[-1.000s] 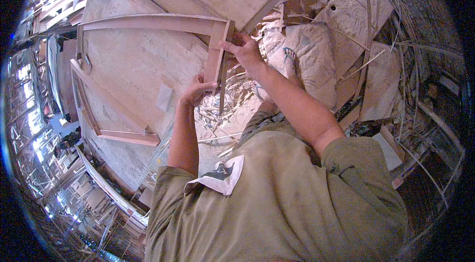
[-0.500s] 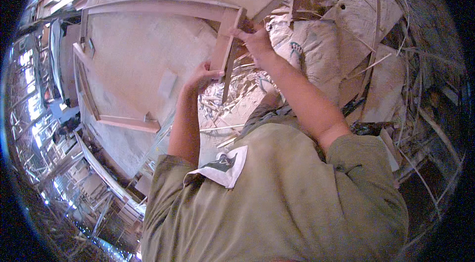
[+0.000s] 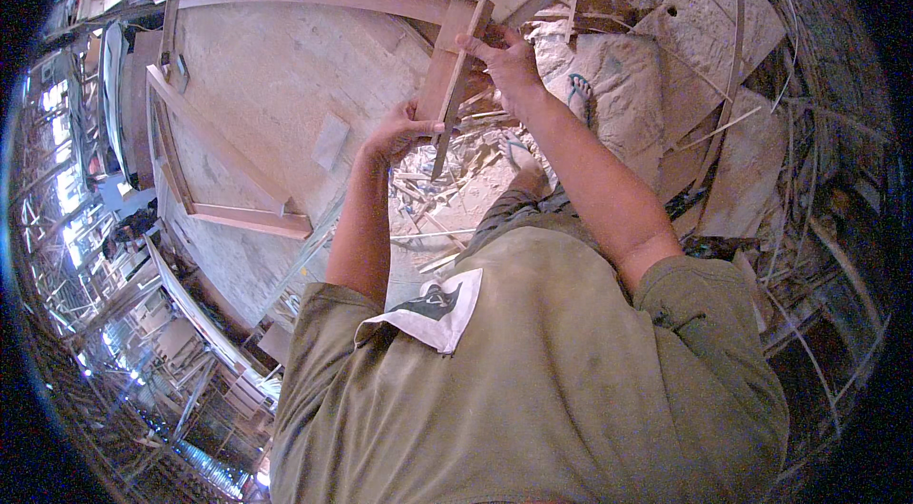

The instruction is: The person assembles a wooden frame by fitting smaller pieces into notches on longer planks. They use a ruler and pen to mark measurements on the wood and a utility knife to trim edges. The person repeatedly checks the fit of the pieces and adjusts them on the workbench.

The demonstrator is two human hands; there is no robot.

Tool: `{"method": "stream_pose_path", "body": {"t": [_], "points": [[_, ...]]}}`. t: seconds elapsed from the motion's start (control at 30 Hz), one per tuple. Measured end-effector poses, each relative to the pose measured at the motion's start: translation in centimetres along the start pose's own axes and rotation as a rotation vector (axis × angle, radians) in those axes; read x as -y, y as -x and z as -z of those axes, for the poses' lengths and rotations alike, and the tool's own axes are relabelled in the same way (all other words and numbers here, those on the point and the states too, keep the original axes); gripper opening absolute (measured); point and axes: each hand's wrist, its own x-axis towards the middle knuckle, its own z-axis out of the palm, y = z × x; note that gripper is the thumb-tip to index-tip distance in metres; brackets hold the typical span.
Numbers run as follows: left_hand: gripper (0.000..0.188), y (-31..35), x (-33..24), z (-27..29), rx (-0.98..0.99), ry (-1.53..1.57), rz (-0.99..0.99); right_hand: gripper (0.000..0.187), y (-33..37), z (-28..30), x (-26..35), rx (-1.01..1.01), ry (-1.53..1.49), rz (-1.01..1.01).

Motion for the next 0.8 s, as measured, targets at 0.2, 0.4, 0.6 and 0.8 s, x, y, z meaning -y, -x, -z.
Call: {"method": "stream_pose_path", "body": {"t": [0.2,0.4,0.6,0.8], "points": [[0.072,0.0,0.7,0.9,-0.030,-0.067,0.051,0.055,-0.2,-0.2,-0.8,-0.099,0.086,0.024],[0.073,0.2,-0.2,-0.5,0.000,-0.008,0.013,0.049,-1.2,0.2,-2.3,-0.086,0.084,0.061],[0.075,0.4,-0.4,-0.2,0.015,-0.019,0.029,0.048,-0.3,-0.1,-0.7,-0.071,0.082,-0.007],[0.077,0.4,0.0,0.4,0.009,-0.032,0.046,0.050,0.0,-0.1,-0.6,-0.062,0.077,0.006]]}}
